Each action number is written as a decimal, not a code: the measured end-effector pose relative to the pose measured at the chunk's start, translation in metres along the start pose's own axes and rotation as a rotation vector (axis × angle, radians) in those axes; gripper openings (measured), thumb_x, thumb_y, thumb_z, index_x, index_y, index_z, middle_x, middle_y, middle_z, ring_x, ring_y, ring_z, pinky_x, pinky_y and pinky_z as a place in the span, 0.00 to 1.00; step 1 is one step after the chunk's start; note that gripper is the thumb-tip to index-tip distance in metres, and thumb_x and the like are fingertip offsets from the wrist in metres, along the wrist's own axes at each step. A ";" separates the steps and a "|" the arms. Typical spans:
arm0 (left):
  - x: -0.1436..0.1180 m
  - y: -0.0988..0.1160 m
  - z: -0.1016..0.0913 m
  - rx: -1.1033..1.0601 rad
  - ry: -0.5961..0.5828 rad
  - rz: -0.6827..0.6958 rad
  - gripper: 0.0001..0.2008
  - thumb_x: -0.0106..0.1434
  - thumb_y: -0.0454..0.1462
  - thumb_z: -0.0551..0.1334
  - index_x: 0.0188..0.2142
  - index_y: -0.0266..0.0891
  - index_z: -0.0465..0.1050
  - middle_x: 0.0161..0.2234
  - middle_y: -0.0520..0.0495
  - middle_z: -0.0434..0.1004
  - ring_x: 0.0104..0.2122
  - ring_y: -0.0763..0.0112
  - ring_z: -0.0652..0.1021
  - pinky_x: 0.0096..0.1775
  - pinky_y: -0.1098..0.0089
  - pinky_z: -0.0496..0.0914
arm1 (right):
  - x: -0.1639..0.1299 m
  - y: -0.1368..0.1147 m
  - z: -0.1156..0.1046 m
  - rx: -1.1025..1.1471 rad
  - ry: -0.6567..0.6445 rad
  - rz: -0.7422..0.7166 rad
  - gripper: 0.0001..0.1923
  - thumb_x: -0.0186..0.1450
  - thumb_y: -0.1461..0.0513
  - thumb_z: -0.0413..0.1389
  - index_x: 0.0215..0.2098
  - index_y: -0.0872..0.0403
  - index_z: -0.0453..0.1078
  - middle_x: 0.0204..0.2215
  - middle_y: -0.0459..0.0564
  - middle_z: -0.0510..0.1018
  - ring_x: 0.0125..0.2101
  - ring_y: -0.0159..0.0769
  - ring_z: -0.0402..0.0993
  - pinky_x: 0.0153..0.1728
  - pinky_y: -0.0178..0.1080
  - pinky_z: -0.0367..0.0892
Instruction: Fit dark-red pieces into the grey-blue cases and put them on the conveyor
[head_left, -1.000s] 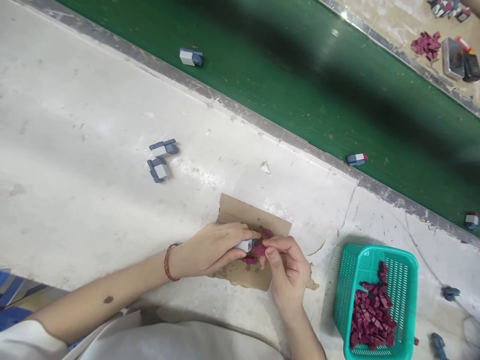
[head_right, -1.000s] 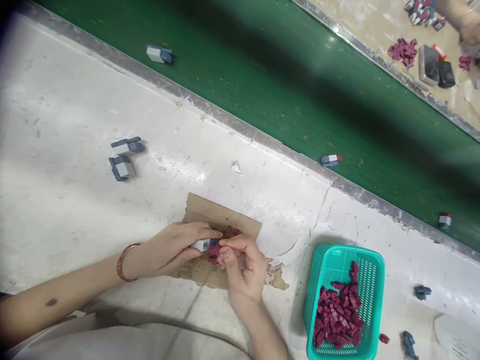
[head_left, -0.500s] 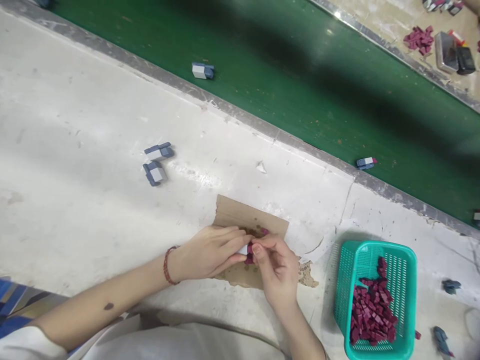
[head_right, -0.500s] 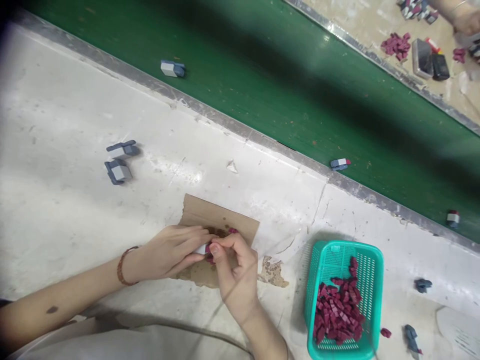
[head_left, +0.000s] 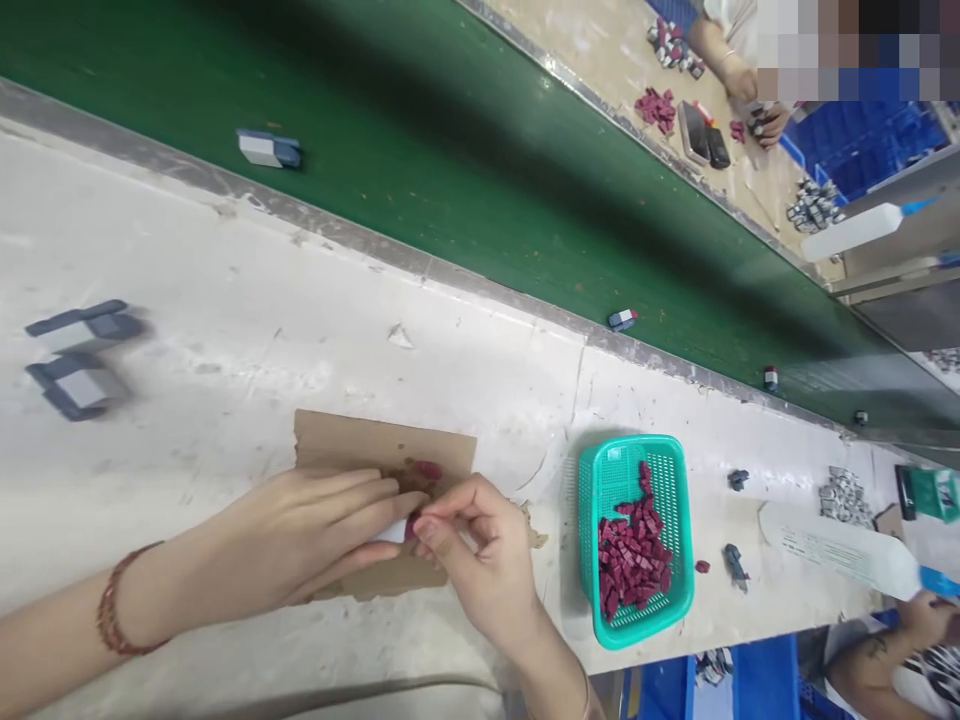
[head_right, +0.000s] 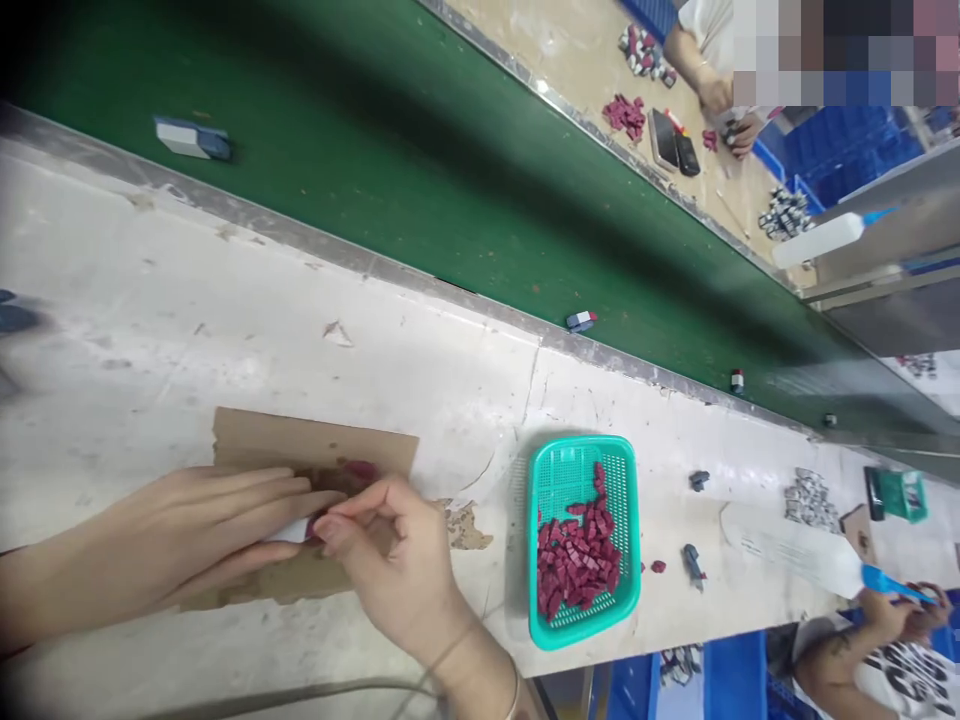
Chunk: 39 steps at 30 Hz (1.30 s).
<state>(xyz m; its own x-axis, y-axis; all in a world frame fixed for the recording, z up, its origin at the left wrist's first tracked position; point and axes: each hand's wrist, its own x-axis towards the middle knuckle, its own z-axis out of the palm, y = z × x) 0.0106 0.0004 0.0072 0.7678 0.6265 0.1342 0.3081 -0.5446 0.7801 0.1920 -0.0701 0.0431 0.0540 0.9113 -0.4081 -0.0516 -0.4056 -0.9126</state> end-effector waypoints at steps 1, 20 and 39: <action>0.009 -0.001 -0.006 0.041 -0.018 0.071 0.16 0.71 0.47 0.52 0.45 0.48 0.76 0.34 0.49 0.82 0.32 0.62 0.79 0.32 0.68 0.71 | -0.006 -0.005 -0.012 -0.114 0.018 -0.051 0.06 0.65 0.57 0.57 0.32 0.51 0.71 0.24 0.45 0.78 0.25 0.32 0.75 0.26 0.33 0.70; 0.155 -0.122 -0.076 0.579 0.339 -0.161 0.23 0.64 0.41 0.55 0.56 0.34 0.68 0.57 0.34 0.68 0.61 0.44 0.62 0.58 0.47 0.58 | -0.055 0.036 -0.196 -1.195 0.468 -0.175 0.15 0.67 0.51 0.48 0.36 0.50 0.72 0.34 0.53 0.80 0.37 0.48 0.77 0.40 0.49 0.71; 0.063 -0.036 -0.057 -0.785 0.300 -0.587 0.11 0.61 0.40 0.57 0.37 0.36 0.72 0.35 0.43 0.79 0.33 0.64 0.80 0.36 0.66 0.74 | 0.025 0.023 0.012 -0.874 -0.091 -0.711 0.15 0.74 0.62 0.43 0.34 0.53 0.69 0.25 0.48 0.78 0.23 0.34 0.73 0.25 0.35 0.68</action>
<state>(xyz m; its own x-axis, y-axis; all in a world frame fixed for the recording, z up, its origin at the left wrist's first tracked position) 0.0155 0.0917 0.0223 0.4094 0.8489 -0.3343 0.0525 0.3439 0.9376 0.1799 -0.0559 0.0126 -0.2818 0.9422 0.1815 0.6791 0.3295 -0.6560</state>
